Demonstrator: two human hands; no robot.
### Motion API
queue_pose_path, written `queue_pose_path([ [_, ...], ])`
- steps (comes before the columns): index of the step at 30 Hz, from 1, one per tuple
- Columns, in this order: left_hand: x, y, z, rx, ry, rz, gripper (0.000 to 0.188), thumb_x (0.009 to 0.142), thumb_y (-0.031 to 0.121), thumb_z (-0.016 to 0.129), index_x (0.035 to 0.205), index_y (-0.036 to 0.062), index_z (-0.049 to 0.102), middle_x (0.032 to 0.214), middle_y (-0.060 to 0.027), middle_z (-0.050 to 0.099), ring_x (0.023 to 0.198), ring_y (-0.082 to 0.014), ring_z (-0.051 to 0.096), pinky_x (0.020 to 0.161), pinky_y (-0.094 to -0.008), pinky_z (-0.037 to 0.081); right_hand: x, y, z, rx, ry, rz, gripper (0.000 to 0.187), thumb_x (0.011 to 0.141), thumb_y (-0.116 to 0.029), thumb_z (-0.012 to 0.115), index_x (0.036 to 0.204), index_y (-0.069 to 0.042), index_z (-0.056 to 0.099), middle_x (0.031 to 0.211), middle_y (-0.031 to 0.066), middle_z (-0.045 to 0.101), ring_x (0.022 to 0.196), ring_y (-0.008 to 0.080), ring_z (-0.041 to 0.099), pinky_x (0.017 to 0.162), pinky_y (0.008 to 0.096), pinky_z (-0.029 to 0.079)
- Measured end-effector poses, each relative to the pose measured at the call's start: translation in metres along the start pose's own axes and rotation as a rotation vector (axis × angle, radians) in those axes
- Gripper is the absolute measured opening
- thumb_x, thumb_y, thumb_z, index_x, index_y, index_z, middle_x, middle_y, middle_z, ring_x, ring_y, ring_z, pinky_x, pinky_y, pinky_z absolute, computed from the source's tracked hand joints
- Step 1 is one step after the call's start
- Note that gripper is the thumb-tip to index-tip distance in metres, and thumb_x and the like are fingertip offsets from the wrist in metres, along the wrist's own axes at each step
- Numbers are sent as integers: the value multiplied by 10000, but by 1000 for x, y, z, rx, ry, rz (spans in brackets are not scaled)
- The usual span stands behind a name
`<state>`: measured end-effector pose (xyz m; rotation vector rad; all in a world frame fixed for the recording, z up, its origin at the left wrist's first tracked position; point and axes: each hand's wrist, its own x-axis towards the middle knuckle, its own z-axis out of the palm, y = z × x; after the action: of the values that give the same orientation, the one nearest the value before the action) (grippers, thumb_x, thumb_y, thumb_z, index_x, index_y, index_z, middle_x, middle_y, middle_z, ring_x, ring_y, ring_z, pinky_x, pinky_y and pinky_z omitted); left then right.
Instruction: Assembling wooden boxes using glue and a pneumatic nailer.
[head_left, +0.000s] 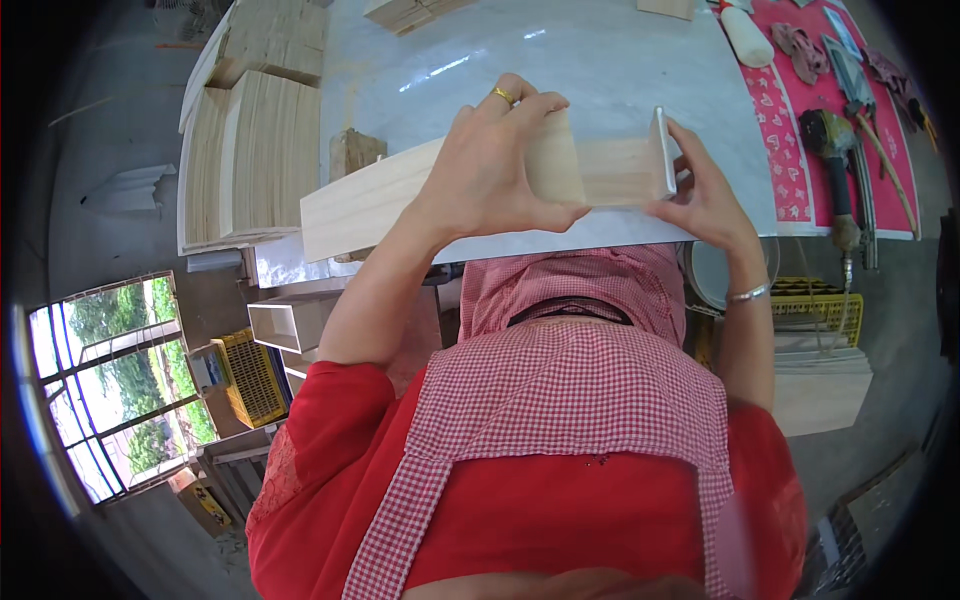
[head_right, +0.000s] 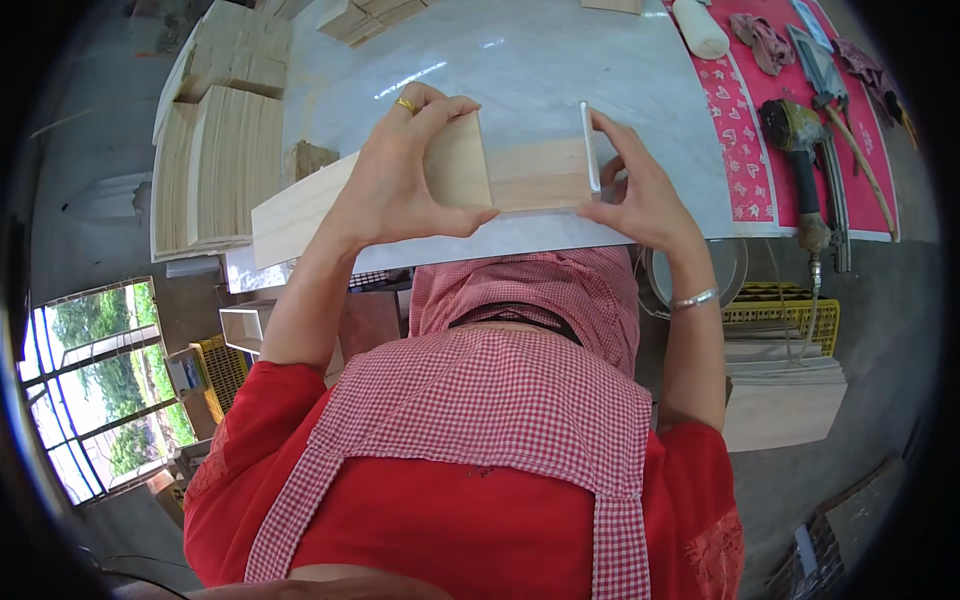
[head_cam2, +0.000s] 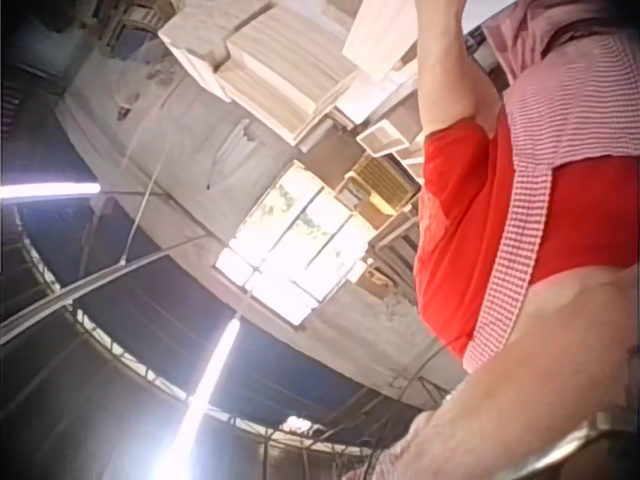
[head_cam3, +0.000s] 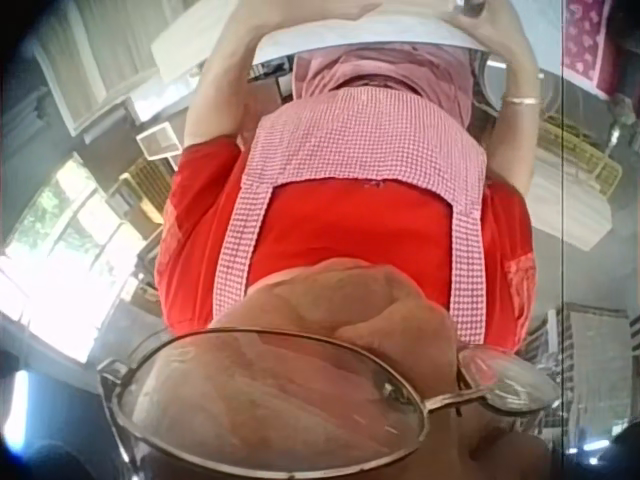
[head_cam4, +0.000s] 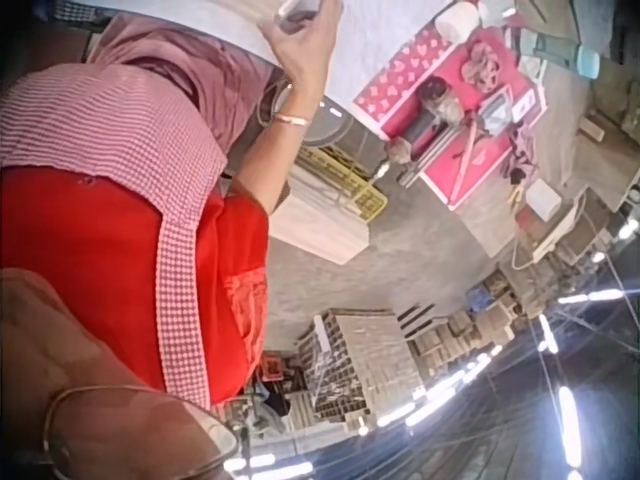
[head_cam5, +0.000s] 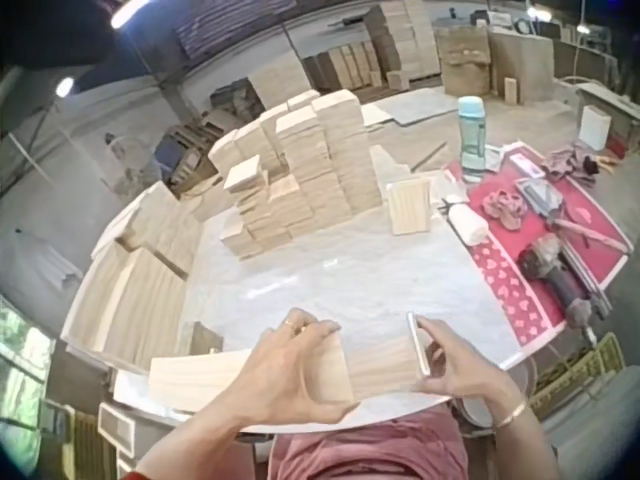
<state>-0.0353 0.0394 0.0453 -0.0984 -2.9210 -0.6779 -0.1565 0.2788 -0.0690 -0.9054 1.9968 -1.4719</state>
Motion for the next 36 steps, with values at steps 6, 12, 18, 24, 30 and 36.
queue_pose_path([
  [6, 4, 5, 8, 127, -4, 41, 918, 495, 382, 876, 1273, 16, 551, 1115, -152, 544, 972, -317, 570, 852, -413, 459, 19, 4, 27, 37, -44, -76, 957, 605, -82, 842, 1453, -127, 402, 1355, 75, 499, 804, 194, 578, 713, 306, 519],
  [12, 9, 9, 8, 165, -6, 44, 953, 522, 352, 886, 1340, 36, 511, 1113, -144, 553, 972, -323, 560, 874, -434, 470, 22, 2, 34, 49, -46, -94, 925, 610, -87, 836, 1431, -113, 408, 1322, 95, 512, 794, 215, 584, 718, 319, 526],
  [18, 15, 9, 10, 49, 90, 41, 925, 561, 328, 889, 1341, 13, 503, 1133, -165, 564, 991, -344, 580, 893, -426, 478, 21, 2, 37, 58, -24, -103, 910, 614, -78, 825, 1423, -109, 409, 1314, 101, 515, 793, 216, 588, 720, 322, 530],
  [24, 19, 9, 2, -9, -56, -95, 901, 553, 329, 895, 1301, -3, 519, 1146, -181, 561, 1009, -346, 592, 880, -414, 496, 20, 5, 38, 66, -30, -96, 932, 624, -68, 810, 1454, -89, 386, 1352, 57, 481, 779, 156, 549, 675, 268, 507],
  [30, 16, 3, 9, -85, -83, -25, 858, 536, 324, 893, 1253, 2, 549, 1122, -167, 573, 995, -322, 595, 853, -403, 508, 20, 4, 40, 76, -16, -103, 927, 622, -58, 798, 1452, -97, 387, 1337, 56, 484, 778, 158, 547, 680, 269, 505],
  [36, 20, 8, 23, -116, -69, -58, 855, 528, 336, 886, 1250, 16, 558, 1127, -161, 582, 999, -321, 592, 880, -404, 482, 20, 3, 40, 95, -2, -113, 888, 635, -61, 804, 1423, -106, 399, 1322, 98, 499, 795, 216, 581, 710, 323, 532],
])
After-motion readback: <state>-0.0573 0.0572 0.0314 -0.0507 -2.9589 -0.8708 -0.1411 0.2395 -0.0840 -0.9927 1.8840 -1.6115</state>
